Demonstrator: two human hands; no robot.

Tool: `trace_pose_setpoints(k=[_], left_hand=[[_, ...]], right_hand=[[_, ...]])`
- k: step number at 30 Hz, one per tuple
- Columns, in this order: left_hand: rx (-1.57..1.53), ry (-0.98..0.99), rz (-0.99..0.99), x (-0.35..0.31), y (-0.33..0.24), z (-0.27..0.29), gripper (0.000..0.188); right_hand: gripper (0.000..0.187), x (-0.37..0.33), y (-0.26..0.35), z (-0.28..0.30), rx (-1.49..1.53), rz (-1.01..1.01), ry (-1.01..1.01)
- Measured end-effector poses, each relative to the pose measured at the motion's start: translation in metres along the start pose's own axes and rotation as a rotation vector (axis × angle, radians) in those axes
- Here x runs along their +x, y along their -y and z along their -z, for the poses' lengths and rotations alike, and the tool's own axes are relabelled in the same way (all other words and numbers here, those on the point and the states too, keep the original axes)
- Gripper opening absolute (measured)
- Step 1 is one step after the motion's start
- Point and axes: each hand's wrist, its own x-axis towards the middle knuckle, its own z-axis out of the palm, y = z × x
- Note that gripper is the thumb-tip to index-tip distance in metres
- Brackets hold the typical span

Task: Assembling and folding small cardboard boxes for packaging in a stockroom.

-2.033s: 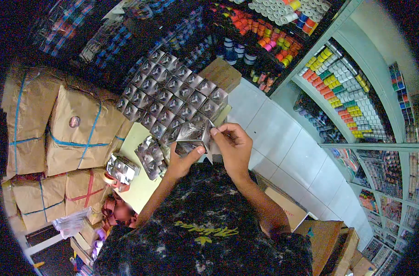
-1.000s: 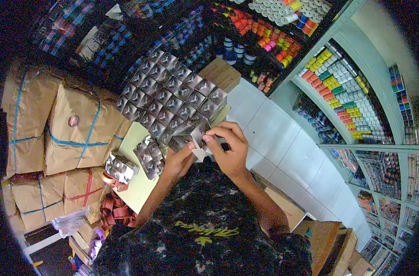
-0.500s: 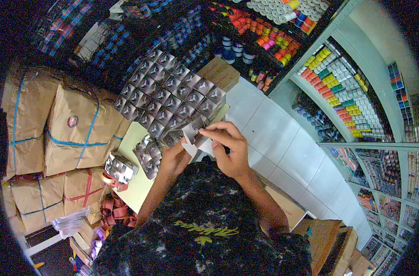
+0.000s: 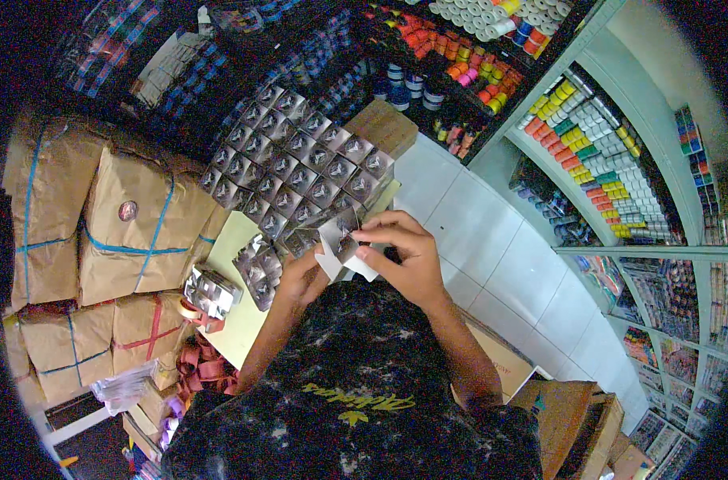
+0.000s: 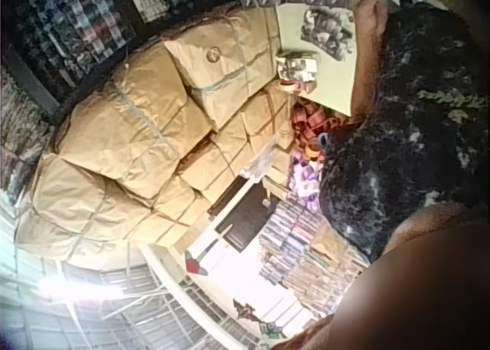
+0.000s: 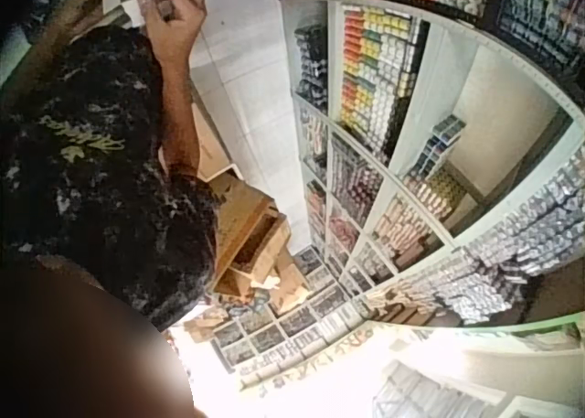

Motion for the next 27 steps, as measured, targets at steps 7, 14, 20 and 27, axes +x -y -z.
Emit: trace_pose_setpoints(k=[7,14,20,27], left_hand=[[-0.069,0.034,0.030,0.000,0.008,0.014,0.051],[0.005,-0.044,0.078,-0.004,0.009,0.012,0.055],[-0.044,0.001,0.089,-0.005,0.008,0.013,0.059],[-0.008,0.024,0.076,-0.005,0.006,0.009,0.059]], right_hand=[[0.025,0.003,0.009,0.006,-0.101,0.033,0.072],[0.023,0.002,0.003,0.007,0.184,-0.121,0.092],[0.022,0.001,0.000,0.010,0.139,-0.123,0.116],[0.021,0.002,-0.001,0.012,-0.057,-0.018,0.129]])
